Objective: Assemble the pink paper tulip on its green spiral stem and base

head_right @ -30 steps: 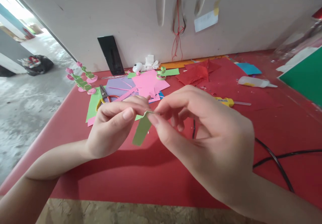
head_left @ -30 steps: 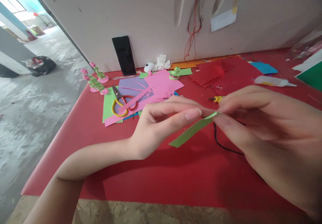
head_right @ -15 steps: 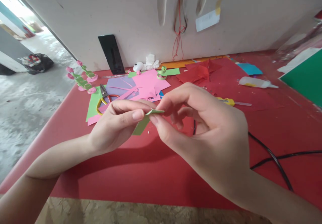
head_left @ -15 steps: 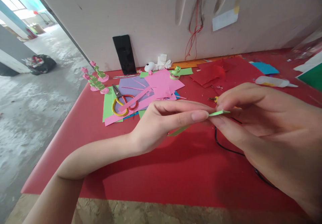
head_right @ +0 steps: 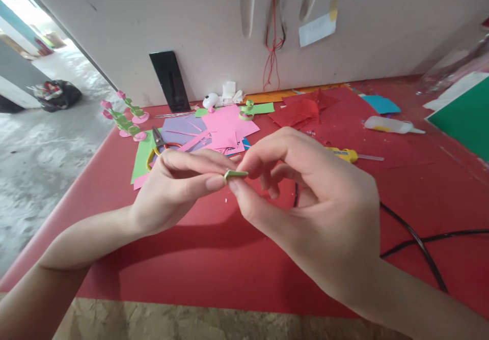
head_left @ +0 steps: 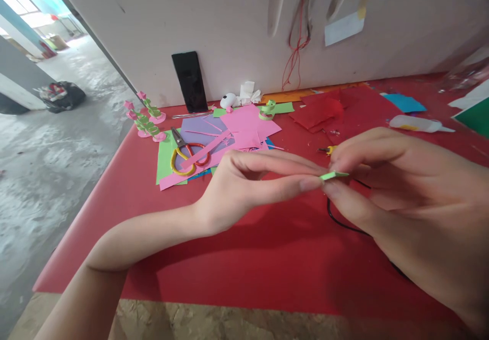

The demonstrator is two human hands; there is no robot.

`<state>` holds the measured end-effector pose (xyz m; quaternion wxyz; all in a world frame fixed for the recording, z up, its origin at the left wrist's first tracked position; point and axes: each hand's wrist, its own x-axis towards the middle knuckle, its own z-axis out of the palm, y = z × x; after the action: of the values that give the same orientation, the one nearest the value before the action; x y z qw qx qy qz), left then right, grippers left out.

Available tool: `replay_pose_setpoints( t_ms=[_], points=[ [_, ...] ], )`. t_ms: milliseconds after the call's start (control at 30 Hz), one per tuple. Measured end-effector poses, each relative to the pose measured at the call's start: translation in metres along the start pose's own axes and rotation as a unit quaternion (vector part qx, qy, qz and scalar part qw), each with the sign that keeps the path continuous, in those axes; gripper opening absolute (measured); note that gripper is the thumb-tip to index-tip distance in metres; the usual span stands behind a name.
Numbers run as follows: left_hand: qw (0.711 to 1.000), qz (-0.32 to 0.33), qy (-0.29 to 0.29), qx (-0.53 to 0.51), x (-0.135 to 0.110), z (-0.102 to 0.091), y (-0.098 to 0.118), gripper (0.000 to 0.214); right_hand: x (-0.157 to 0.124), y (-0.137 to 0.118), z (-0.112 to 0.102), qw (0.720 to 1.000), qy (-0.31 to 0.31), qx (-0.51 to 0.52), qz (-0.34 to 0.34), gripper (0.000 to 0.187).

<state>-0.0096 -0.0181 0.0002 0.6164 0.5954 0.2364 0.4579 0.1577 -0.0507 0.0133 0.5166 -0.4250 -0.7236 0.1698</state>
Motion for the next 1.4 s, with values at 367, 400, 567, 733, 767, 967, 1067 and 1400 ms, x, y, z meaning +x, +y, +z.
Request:
replay_pose_setpoints(
  t_ms=[367, 400, 567, 733, 767, 967, 1067, 1400],
  points=[
    [0.998, -0.033, 0.018, -0.044, 0.000, -0.001, -0.001, 0.010, 0.005, 0.003, 0.000, 0.999, 0.019, 0.020, 0.047, 0.010],
    [0.997, -0.048, 0.009, -0.056, 0.001, -0.001, -0.001, 0.012, 0.005, 0.005, -0.001, 0.998, 0.025, 0.021, 0.053, 0.009],
    [0.992, -0.091, -0.044, -0.079, 0.005, -0.002, 0.001, 0.015, 0.003, 0.012, -0.002, 0.996, 0.027, 0.038, 0.074, 0.002],
    [0.991, -0.101, -0.018, -0.082, 0.004, -0.001, 0.001, 0.016, 0.003, 0.012, -0.002, 0.996, 0.009, 0.054, 0.067, 0.009],
    [0.992, -0.099, -0.014, -0.081, 0.004, -0.001, 0.001, 0.016, 0.003, 0.011, -0.001, 0.996, 0.009, 0.055, 0.067, 0.009],
    [0.993, -0.077, -0.031, -0.090, 0.004, -0.002, -0.001, 0.017, 0.004, 0.008, 0.001, 0.997, 0.013, 0.043, 0.070, 0.007],
    [0.994, -0.061, -0.036, -0.084, 0.003, -0.003, -0.002, 0.012, 0.004, 0.009, 0.001, 0.998, 0.008, 0.025, 0.061, 0.007],
    [0.999, -0.047, 0.002, 0.022, 0.001, -0.008, -0.002, 0.004, 0.002, 0.008, -0.001, 0.998, -0.011, 0.026, 0.062, 0.009]
  ],
)
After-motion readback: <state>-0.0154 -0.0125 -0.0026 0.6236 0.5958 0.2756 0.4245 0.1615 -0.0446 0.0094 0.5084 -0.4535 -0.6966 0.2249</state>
